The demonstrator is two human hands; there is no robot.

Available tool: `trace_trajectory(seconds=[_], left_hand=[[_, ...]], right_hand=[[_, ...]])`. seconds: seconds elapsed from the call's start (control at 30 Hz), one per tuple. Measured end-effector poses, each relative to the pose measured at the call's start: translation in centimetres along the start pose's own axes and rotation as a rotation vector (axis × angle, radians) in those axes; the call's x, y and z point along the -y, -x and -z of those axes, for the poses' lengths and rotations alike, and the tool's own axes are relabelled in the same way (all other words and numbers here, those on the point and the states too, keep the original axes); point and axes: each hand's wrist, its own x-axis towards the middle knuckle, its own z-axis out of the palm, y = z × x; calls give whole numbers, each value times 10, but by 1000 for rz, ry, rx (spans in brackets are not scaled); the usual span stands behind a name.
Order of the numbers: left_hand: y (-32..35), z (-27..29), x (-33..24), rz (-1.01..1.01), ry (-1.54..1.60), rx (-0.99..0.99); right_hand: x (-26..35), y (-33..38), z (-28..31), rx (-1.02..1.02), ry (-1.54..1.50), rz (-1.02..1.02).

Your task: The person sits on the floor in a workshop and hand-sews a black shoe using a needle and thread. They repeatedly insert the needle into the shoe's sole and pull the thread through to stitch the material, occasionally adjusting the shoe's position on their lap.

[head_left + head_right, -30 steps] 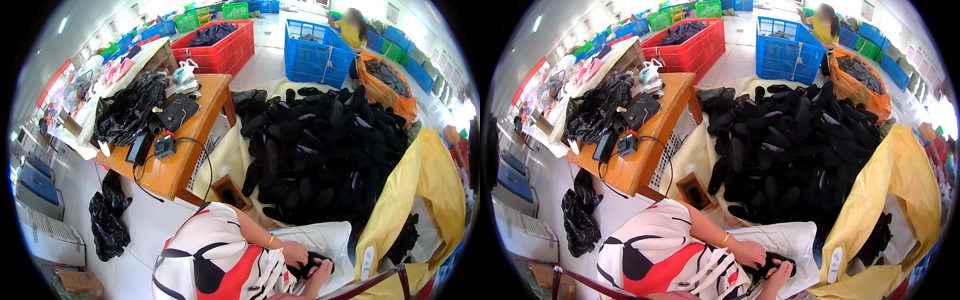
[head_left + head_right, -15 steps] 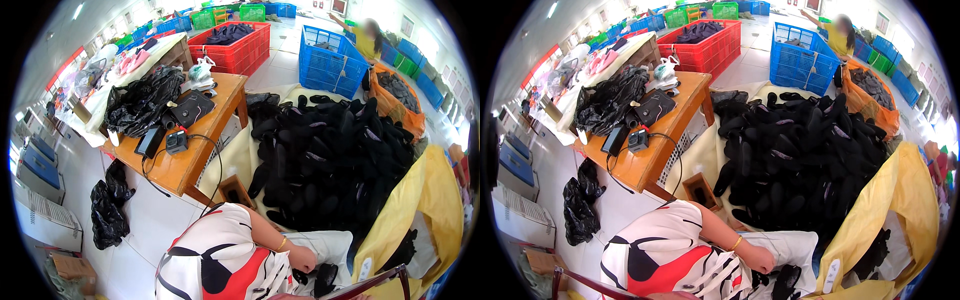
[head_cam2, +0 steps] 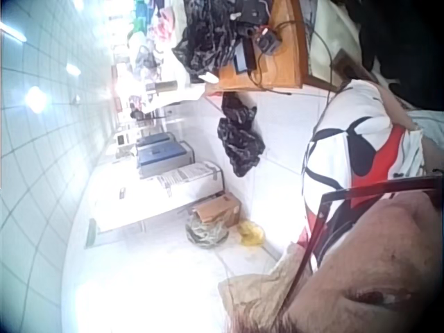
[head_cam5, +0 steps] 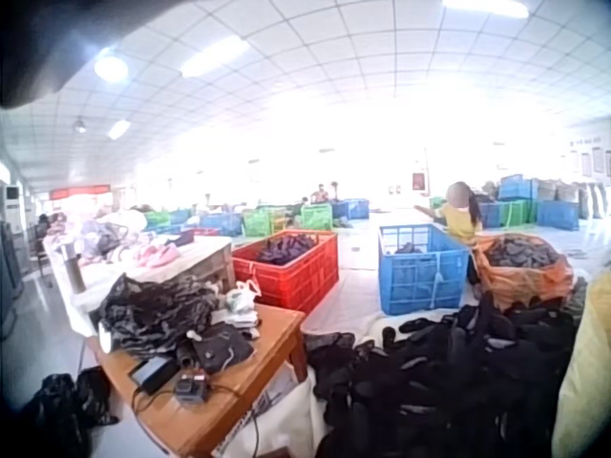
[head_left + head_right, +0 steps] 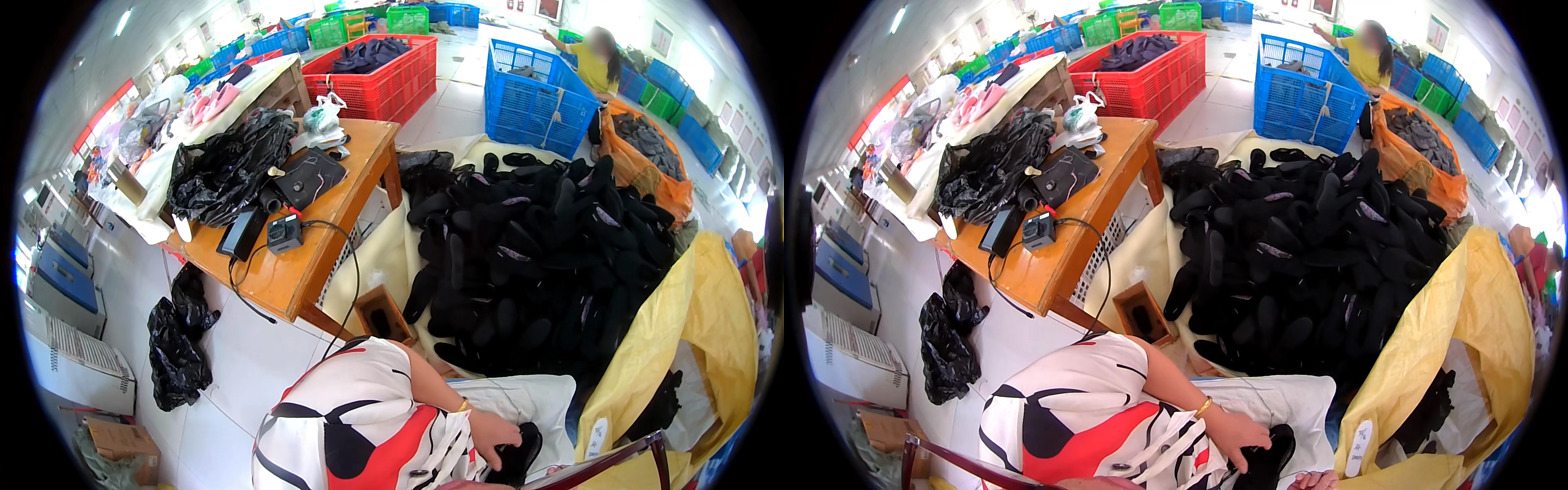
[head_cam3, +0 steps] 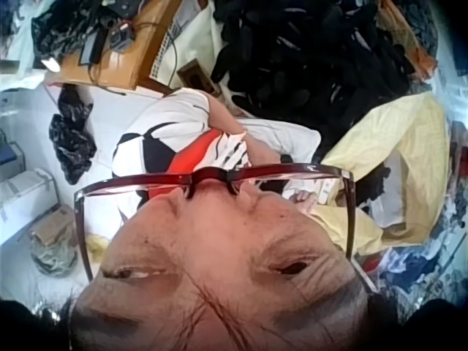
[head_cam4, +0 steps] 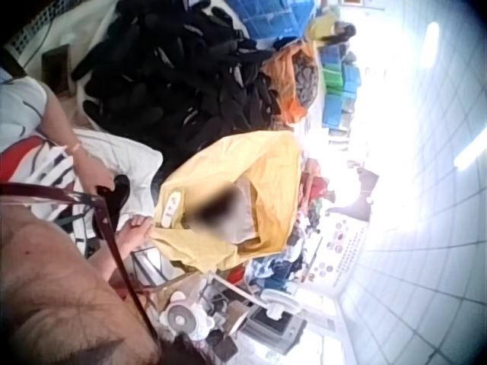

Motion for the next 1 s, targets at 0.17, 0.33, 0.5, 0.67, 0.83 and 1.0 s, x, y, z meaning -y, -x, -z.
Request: trace_trajectory(seconds=[0.17,0.33,0.5,0.67,0.83,1.0], left_hand=[[-7,-20,16,151,-147,197],[-16,-26,11,216,-168,227],[-22,-28,10,263,-154,239],[-35,-58,55,360,-76,132],[-38,-29,28,582,281,120],[-80,-18,31,741,455,69]], right_hand=[[-17,-18,22,-72,-54,-30],[-19,-18,25,-111,-87,-26],[-20,-19,25,-115,-111,-8],[-22,-16,24,-95,-122,-4],[-63,-56,80,-36,-229,105],[-57,-62,73,34,-252,185]])
